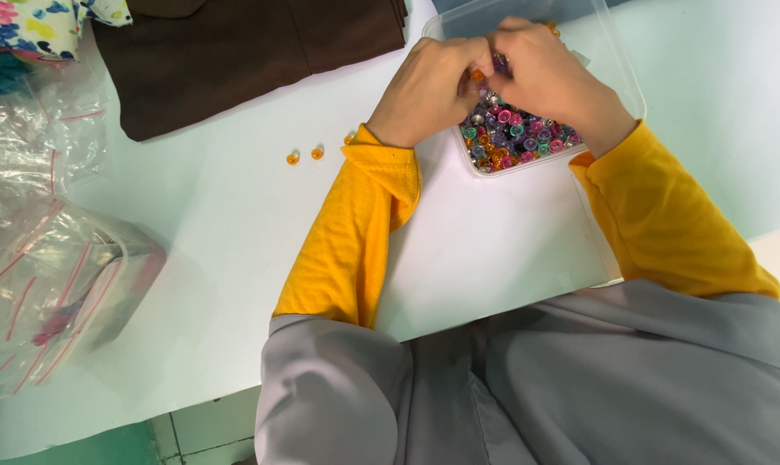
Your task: The person sorts colorful buttons from a plastic container, arranges them on a white surface, and then puts them into small plastic bags.
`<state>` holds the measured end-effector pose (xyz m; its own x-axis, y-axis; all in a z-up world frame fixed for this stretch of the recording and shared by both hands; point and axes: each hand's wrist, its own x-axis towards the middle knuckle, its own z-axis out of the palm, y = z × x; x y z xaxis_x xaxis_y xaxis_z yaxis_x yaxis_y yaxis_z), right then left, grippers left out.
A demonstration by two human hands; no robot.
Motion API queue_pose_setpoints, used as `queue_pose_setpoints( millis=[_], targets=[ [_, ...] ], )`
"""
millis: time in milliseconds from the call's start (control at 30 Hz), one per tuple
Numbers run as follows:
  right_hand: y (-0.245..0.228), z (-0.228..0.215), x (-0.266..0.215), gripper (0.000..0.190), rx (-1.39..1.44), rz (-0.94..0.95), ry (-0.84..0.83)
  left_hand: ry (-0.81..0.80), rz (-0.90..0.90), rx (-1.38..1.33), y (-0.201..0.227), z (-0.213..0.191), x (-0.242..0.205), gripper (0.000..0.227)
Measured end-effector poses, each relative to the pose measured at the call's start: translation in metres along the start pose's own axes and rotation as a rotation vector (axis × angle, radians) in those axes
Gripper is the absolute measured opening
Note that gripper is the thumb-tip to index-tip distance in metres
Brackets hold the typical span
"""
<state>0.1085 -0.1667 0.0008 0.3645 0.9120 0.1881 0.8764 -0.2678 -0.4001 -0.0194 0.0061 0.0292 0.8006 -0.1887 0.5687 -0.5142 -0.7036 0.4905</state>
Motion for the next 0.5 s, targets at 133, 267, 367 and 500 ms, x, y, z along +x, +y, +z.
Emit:
queue_pose_setpoints(
  millis=[133, 267, 367, 500],
  targets=[
    [-0.019, -0.023, 0.006, 0.006, 0.133, -0.052, 0.183, 0.034, -0.071, -0.088, 0.016, -0.023, 0.001, 0.033],
    [-0.035, -0.035, 0.008, 0.008, 0.328, -0.011, 0.276, 0.211, -0.027, -0.086, 0.017, -0.052, -0.009, 0.03],
    [-0.063, -0.046, 0.009, 0.01, 0.384, -0.002, 0.298, 0.287, -0.095, -0.111, 0.019, -0.077, -0.026, 0.025],
    [-0.118, -0.051, 0.014, 0.007, 0.43, -0.093, 0.334, 0.337, -0.237, -0.019, 0.017, -0.108, -0.062, 0.016]
  ],
)
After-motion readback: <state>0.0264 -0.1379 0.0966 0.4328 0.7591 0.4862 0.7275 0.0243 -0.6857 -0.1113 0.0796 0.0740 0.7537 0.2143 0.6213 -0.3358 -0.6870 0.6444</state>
